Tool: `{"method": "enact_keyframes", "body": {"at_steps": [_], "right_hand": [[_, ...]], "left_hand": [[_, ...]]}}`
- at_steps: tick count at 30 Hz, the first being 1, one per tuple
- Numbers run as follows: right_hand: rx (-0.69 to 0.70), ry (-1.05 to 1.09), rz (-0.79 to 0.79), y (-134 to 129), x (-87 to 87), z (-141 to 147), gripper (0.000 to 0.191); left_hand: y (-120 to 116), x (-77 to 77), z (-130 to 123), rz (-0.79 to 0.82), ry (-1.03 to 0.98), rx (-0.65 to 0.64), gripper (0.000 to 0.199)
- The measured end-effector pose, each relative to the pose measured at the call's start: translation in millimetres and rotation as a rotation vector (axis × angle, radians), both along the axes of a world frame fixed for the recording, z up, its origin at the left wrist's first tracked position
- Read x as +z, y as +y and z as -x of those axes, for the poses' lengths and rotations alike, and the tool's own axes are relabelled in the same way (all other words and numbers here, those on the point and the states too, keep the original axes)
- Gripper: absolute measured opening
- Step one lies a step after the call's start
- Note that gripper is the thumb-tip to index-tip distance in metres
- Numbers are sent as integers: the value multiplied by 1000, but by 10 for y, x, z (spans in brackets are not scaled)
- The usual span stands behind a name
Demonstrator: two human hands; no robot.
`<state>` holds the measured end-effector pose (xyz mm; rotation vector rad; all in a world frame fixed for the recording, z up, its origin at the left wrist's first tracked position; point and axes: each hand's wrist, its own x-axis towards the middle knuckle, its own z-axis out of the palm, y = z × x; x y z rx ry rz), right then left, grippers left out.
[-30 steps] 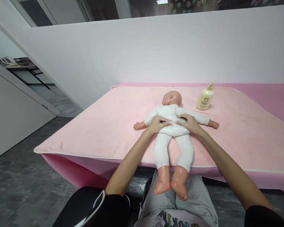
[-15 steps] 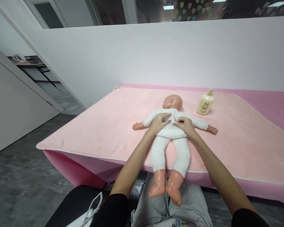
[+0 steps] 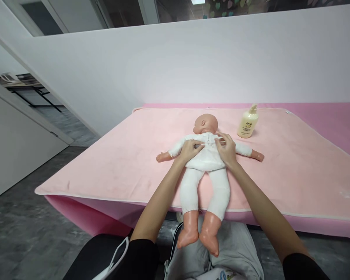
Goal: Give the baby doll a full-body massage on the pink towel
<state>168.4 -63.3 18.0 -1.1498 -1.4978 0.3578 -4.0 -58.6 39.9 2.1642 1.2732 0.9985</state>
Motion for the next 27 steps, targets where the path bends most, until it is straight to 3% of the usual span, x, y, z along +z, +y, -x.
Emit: {"method": "enact_keyframes", "body": {"at_steps": [7, 14, 18, 27], "right_hand": [[-14, -293, 104, 139, -192, -36, 30], [-40, -271, 135, 246, -153, -15, 4], [-66, -206, 168, 227, -122, -1, 4], [-78, -223, 127, 203, -152, 15, 6]], "left_hand": [[89, -106, 24, -90, 117, -2, 23], [-21, 6, -98, -262, 366, 51, 30], [-3, -18, -137, -378, 270, 196, 32], [157, -139, -122, -200, 171, 189, 23]]}}
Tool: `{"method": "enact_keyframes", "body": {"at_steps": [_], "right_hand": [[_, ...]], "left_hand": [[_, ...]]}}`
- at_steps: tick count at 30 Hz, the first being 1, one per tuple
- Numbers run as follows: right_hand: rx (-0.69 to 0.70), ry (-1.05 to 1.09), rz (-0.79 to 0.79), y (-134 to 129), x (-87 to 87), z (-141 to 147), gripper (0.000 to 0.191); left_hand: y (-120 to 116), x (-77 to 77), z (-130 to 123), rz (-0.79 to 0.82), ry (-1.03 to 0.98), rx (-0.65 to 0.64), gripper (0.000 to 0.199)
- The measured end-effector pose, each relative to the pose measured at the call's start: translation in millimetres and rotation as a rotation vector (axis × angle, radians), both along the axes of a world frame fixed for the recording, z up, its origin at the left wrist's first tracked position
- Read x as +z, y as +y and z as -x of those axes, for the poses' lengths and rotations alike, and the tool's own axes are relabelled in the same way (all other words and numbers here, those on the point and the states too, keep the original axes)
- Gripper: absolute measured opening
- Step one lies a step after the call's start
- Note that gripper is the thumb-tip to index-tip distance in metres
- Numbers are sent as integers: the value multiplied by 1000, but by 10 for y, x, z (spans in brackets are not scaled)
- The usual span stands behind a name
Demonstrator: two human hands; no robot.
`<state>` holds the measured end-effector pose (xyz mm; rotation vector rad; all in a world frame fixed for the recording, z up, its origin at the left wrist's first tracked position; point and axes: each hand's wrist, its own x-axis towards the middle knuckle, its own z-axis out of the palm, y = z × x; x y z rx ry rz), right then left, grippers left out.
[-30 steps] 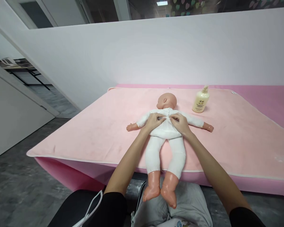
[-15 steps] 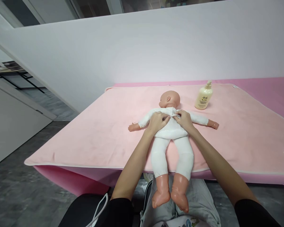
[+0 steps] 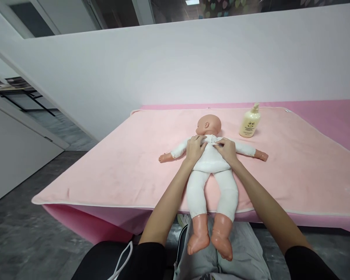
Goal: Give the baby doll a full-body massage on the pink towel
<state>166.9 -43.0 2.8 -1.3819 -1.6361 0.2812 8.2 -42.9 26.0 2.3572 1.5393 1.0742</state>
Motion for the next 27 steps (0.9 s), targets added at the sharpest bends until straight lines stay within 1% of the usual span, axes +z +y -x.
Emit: {"method": "enact_keyframes", "body": {"at_steps": [3, 5, 9, 11, 13, 15, 17, 22, 27], "right_hand": [[-5, -45, -35, -28, 5, 10, 7], [-28, -18, -61, -51, 6, 18, 13], [-168, 146, -84, -29, -14, 21, 25], [-203, 145, -77, 20, -22, 14, 29], [-187, 69, -7, 69, -17, 5, 29], [-157, -16, 103, 104, 0, -7, 26], [-128, -63, 178, 125, 21, -24, 25], [-76, -85, 204, 159, 54, -65, 22], [-119, -105, 194, 166, 65, -53, 17]], "left_hand": [[42, -1, -17, 23, -33, 29, 13], [68, -14, -26, 21, -64, 45, 9], [95, -53, -27, 15, -103, 48, 7], [98, -71, -21, 8, -109, 45, 8], [100, -88, -14, -6, -115, 44, 9], [105, -105, -7, -21, -121, 45, 9], [112, -119, -1, -32, -127, 49, 9], [121, -128, 1, -42, -121, 46, 9], [135, -139, 1, -49, -159, 49, 7]]}}
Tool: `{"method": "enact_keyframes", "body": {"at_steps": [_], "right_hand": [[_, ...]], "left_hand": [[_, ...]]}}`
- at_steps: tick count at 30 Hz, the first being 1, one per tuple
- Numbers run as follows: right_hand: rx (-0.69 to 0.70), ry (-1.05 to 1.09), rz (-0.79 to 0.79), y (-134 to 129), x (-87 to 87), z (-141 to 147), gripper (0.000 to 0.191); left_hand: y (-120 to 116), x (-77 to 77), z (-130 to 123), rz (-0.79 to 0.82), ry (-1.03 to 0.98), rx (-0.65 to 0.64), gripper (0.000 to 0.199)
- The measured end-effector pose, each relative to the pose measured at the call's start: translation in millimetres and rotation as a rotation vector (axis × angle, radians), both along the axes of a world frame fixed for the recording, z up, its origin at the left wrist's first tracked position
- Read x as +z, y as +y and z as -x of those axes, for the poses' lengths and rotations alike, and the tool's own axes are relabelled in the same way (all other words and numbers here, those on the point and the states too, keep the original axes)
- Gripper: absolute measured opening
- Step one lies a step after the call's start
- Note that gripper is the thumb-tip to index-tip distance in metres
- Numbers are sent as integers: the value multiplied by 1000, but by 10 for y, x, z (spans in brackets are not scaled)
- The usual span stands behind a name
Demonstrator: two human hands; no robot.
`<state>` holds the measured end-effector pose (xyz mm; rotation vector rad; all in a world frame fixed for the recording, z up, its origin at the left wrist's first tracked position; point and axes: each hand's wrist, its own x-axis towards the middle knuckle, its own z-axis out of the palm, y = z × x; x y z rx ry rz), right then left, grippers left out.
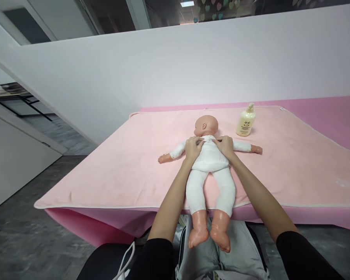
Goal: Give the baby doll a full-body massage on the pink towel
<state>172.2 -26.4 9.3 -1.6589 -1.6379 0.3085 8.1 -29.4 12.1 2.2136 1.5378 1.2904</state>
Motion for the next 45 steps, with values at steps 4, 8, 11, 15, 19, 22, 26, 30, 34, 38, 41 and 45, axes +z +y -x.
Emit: {"method": "enact_keyframes", "body": {"at_steps": [4, 8, 11, 15, 19, 22, 26, 30, 34, 38, 41, 45], "right_hand": [[-23, 44, -14, -32, -13, 16, 19], [-37, 165, -118, -88, -33, 3, 23], [-95, 239, -217, -143, -30, -17, 26], [-171, 238, -247, -222, -9, -43, 29], [-181, 156, -111, -289, 19, -56, 30], [-157, 116, -13, -312, 40, -55, 29], [-135, 100, 11, -314, 59, -52, 29], [-125, 84, 20, -311, 67, -53, 29], [-127, 51, 34, -313, 83, -44, 28], [-118, 48, 36, -317, 101, -30, 28], [-122, 59, 35, -313, 100, -28, 28], [-126, 70, 27, -295, 71, -46, 28]], "left_hand": [[26, -23, 15, -27, -36, -20, 10], [16, -25, 21, -69, -133, -21, 17], [-9, -18, 25, -118, -239, 38, 22], [-37, 3, 47, -140, -262, 109, 23], [-72, 57, 69, -52, -174, 141, 22], [-112, 115, 68, 69, -47, 187, 22], [-171, 187, 53, 172, 81, 267, 23], [-221, 245, 70, 337, 229, 301, 39], [-254, 291, 131, 500, 345, 338, 66], [-285, 337, 165, 570, 440, 362, 80], [-323, 369, 159, 563, 475, 370, 80], [-383, 406, 137, 563, 490, 384, 80]]}}
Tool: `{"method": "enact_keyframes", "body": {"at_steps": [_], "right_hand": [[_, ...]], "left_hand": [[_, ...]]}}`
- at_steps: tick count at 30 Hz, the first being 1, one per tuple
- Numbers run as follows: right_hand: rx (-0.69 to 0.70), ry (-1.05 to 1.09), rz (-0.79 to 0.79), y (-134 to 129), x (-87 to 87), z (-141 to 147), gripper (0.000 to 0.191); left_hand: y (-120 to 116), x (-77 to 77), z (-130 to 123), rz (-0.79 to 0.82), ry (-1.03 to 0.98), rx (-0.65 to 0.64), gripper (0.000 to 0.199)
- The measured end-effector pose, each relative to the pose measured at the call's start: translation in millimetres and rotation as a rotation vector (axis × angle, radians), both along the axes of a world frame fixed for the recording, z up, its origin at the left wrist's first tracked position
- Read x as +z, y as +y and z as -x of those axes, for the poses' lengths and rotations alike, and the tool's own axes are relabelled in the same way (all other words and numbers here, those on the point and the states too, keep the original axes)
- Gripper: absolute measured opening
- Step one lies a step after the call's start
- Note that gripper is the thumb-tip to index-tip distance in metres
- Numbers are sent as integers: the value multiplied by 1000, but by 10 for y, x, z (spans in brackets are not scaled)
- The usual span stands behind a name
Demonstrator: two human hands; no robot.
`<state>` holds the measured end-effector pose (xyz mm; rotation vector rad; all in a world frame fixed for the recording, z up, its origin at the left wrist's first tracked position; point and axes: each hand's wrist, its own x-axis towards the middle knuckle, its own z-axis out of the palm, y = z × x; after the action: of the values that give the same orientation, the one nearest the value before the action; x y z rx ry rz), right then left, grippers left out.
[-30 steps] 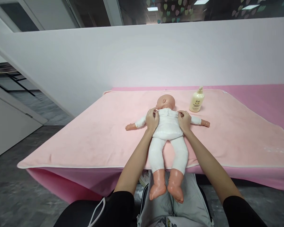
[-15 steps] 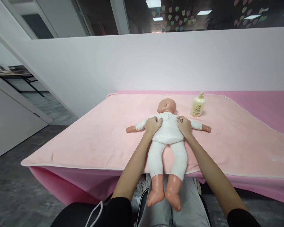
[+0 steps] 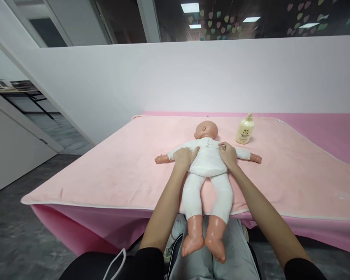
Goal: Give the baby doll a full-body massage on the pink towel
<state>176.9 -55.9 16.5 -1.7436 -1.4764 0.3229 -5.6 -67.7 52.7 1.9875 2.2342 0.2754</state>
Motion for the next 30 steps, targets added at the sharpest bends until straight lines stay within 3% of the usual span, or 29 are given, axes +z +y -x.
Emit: {"method": "enact_keyframes", "body": {"at_steps": [5, 9, 14, 18, 21, 25, 30], "right_hand": [[2, 27, -44, 14, -40, -26, 29], [-2, 50, -49, 24, -47, -27, 29], [-23, 44, -27, 21, -29, -19, 29], [-48, -12, 16, -25, 7, -3, 30], [-84, -47, 4, -33, 61, 0, 33], [-92, -33, -81, -11, 194, -101, 46], [-19, 44, -44, -169, 374, -463, 59]], "left_hand": [[-13, 1, 0, 28, -105, -5, 82], [71, -94, 37, 10, -305, -69, 77], [212, -277, 20, -114, -967, -158, 50], [242, -321, -54, -89, -1382, -232, 45], [220, -285, -116, -179, -1403, -235, 48], [110, -197, -268, -349, -1297, -359, 49], [-263, 29, -587, -392, -1083, -538, 41]]}}
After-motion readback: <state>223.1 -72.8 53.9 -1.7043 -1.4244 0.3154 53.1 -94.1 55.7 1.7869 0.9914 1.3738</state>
